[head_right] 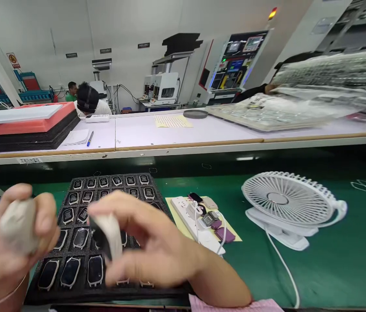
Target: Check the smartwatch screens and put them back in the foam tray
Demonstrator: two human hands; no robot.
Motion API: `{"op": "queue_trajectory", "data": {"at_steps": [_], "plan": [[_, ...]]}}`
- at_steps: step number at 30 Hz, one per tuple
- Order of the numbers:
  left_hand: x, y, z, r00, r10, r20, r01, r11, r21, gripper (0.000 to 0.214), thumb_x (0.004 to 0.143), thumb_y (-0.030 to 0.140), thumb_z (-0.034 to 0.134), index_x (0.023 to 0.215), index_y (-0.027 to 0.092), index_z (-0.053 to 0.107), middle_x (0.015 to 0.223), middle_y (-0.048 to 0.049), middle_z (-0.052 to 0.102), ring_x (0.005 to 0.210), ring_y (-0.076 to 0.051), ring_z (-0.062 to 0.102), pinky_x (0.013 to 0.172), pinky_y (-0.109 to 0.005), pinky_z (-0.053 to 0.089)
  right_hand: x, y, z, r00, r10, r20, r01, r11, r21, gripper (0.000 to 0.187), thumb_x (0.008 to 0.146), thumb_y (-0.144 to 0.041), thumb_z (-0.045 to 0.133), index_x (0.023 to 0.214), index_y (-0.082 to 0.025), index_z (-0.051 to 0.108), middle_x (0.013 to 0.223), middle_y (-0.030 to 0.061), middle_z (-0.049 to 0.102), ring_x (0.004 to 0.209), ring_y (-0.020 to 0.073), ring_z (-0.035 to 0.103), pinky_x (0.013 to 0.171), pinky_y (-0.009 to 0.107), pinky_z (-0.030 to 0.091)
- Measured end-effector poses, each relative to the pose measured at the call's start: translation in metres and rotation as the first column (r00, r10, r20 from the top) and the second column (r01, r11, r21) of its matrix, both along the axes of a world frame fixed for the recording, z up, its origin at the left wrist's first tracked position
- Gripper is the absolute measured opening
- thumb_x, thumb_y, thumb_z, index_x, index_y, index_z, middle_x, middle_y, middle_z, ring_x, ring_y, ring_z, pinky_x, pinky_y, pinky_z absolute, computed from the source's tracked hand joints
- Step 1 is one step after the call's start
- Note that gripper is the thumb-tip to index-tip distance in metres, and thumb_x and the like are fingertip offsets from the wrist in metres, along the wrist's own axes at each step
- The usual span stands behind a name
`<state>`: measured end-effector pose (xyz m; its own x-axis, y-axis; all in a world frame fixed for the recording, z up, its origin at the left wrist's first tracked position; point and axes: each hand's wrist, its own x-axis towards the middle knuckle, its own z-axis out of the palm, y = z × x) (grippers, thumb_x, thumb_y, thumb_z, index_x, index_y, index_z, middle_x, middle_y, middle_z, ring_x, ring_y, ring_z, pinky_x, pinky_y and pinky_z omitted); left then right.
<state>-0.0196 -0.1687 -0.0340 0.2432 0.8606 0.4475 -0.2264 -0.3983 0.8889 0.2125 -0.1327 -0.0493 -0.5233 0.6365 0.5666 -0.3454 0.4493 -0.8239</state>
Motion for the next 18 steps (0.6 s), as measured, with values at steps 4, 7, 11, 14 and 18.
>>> {"op": "queue_trajectory", "data": {"at_steps": [4, 7, 11, 14, 18], "plan": [[0.009, 0.054, 0.0, 0.971, 0.239, 0.006, -0.239, 0.97, 0.035, 0.051, 0.073, 0.017, 0.082, 0.118, 0.033, 0.064, 0.093, -0.0008, 0.07, 0.071, -0.011, 0.064, 0.057, -0.017, 0.052, -0.017, 0.058, 0.002, 0.982, 0.107, -0.158, -0.159, 0.917, -0.365, 0.05, 0.083, -0.031, 0.08, 0.13, -0.03, 0.062, 0.116, 0.0069, 0.071, 0.078, 0.0169, 0.072, 0.077, 0.035, 0.06], [0.01, 0.092, -0.012, 0.936, 0.353, -0.005, -0.353, 0.935, 0.033, 0.054, 0.069, 0.017, 0.081, 0.118, 0.024, 0.061, 0.098, -0.0027, 0.069, 0.083, -0.013, 0.065, 0.068, -0.02, 0.054, -0.028, 0.097, -0.002, 0.975, 0.104, -0.195, -0.192, 0.835, -0.516, 0.049, 0.079, -0.025, 0.08, 0.125, -0.025, 0.061, 0.116, 0.0085, 0.072, 0.086, 0.0177, 0.074, 0.079, 0.031, 0.059], [0.01, 0.121, -0.022, 0.939, 0.345, 0.014, -0.345, 0.938, -0.026, 0.062, 0.065, 0.017, 0.08, 0.122, 0.02, 0.056, 0.097, -0.0018, 0.068, 0.08, -0.013, 0.066, 0.072, -0.023, 0.054, -0.038, 0.128, -0.01, 0.979, 0.044, -0.199, -0.159, 0.773, -0.615, 0.031, 0.088, -0.034, 0.071, 0.115, -0.022, 0.061, 0.108, 0.0097, 0.073, 0.078, 0.0168, 0.073, 0.067, 0.028, 0.058], [0.01, 0.131, -0.019, 0.956, 0.293, 0.024, -0.289, 0.951, -0.106, 0.066, 0.068, 0.02, 0.076, 0.129, 0.018, 0.052, 0.097, -0.0026, 0.07, 0.071, -0.011, 0.068, 0.073, -0.026, 0.055, -0.045, 0.143, -0.011, 0.979, 0.042, -0.197, -0.158, 0.764, -0.625, 0.028, 0.089, -0.037, 0.07, 0.111, -0.021, 0.061, 0.097, 0.0083, 0.073, 0.065, 0.0138, 0.067, 0.059, 0.027, 0.055], [0.01, 0.141, -0.003, 0.96, 0.253, 0.118, -0.235, 0.961, -0.146, 0.058, 0.072, 0.025, 0.07, 0.127, 0.017, 0.055, 0.088, -0.0005, 0.069, 0.068, -0.014, 0.071, 0.071, -0.028, 0.057, -0.053, 0.159, 0.001, 0.976, 0.031, -0.217, -0.146, 0.828, -0.541, 0.027, 0.088, -0.035, 0.07, 0.109, -0.021, 0.06, 0.089, 0.0057, 0.071, 0.063, 0.0136, 0.063, 0.063, 0.03, 0.055]]}}
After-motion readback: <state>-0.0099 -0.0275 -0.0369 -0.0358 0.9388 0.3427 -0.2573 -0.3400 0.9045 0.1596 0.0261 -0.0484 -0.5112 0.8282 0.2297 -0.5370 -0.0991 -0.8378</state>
